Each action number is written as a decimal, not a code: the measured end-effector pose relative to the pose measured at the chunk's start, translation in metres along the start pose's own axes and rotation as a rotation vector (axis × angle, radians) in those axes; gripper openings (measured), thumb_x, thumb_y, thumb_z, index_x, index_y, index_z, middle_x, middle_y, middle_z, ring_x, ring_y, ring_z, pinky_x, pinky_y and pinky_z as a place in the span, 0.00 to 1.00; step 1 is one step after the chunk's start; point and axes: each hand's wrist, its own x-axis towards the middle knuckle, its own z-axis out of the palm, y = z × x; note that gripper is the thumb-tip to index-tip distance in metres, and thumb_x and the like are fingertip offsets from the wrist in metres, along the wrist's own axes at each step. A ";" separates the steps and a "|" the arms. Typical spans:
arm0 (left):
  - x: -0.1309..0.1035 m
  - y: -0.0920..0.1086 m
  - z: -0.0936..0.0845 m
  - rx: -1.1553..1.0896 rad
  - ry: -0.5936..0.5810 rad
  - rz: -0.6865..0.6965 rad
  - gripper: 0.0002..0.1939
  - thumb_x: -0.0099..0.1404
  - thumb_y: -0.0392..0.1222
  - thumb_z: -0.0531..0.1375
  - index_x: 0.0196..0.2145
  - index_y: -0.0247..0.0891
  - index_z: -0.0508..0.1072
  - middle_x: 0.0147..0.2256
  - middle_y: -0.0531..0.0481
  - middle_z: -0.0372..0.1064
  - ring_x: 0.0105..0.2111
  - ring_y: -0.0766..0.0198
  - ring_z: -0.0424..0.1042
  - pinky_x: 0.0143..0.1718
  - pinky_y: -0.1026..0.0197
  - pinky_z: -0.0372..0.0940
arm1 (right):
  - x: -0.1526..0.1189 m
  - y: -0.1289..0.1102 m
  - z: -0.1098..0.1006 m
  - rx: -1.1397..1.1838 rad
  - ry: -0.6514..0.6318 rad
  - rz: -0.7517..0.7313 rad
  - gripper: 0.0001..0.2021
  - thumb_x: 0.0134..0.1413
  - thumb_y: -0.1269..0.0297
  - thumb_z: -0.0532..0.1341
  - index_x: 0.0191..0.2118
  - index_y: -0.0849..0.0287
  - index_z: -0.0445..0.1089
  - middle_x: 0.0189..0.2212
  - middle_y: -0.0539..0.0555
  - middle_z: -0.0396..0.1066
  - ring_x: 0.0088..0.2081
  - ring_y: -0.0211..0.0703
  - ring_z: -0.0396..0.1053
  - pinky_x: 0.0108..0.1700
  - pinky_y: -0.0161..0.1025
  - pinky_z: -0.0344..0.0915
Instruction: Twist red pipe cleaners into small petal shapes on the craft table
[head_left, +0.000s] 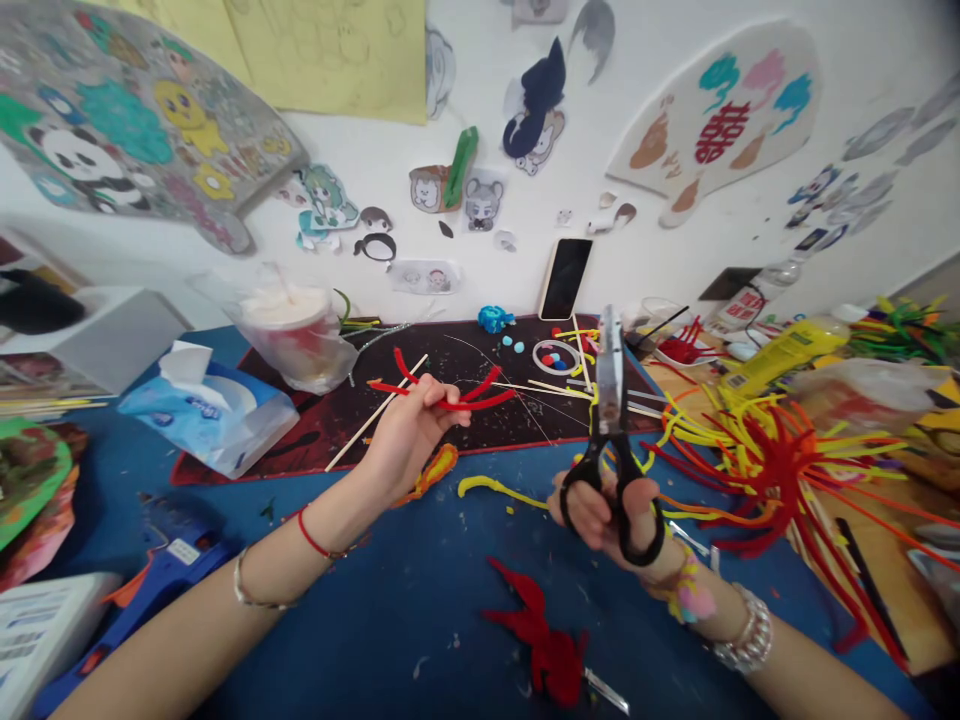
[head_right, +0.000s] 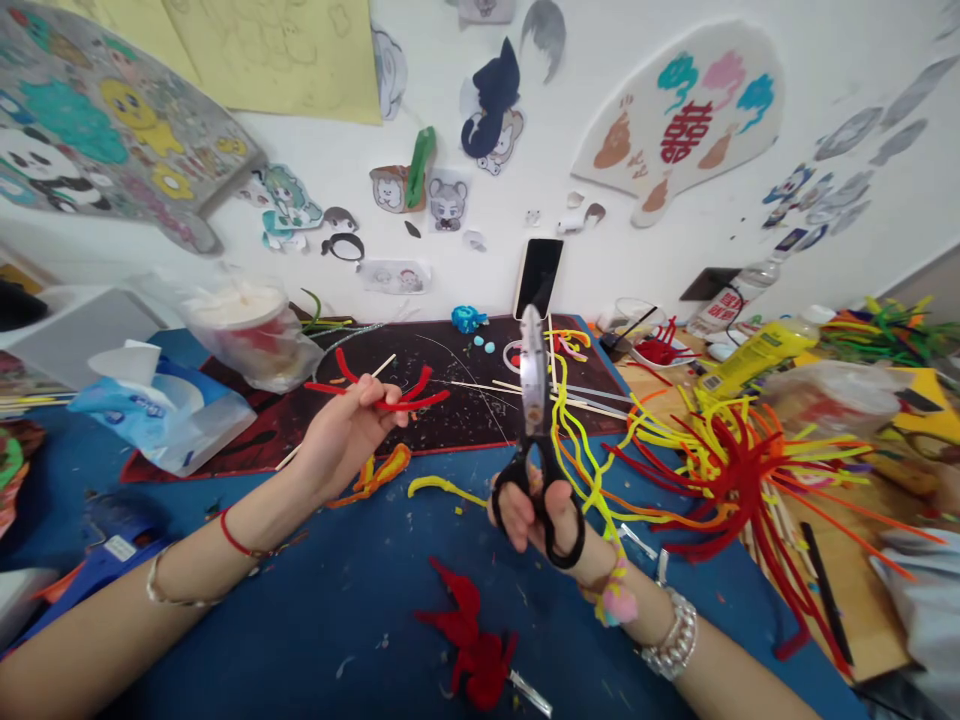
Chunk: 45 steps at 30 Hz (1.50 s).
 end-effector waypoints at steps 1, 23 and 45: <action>0.001 0.000 -0.001 0.012 0.002 -0.003 0.15 0.64 0.42 0.49 0.21 0.36 0.56 0.27 0.52 0.61 0.26 0.68 0.66 0.35 0.62 0.62 | 0.002 -0.004 -0.005 -0.060 0.041 -0.003 0.30 0.41 0.30 0.42 0.18 0.56 0.52 0.13 0.44 0.50 0.14 0.33 0.49 0.24 0.38 0.55; -0.023 -0.042 0.019 0.283 -0.193 -0.320 0.18 0.63 0.51 0.48 0.37 0.34 0.68 0.28 0.48 0.64 0.26 0.66 0.68 0.31 0.60 0.65 | 0.004 0.003 0.015 -1.189 0.048 -0.144 0.07 0.53 0.67 0.54 0.40 0.55 0.64 0.34 0.55 0.69 0.35 0.45 0.67 0.38 0.43 0.64; -0.028 -0.044 0.009 1.226 -0.317 0.342 0.41 0.50 0.22 0.46 0.60 0.44 0.44 0.61 0.42 0.36 0.55 0.52 0.52 0.47 0.52 0.57 | -0.011 -0.002 0.007 -1.214 0.086 -0.347 0.11 0.56 0.69 0.47 0.41 0.58 0.64 0.20 0.50 0.65 0.22 0.39 0.62 0.28 0.38 0.58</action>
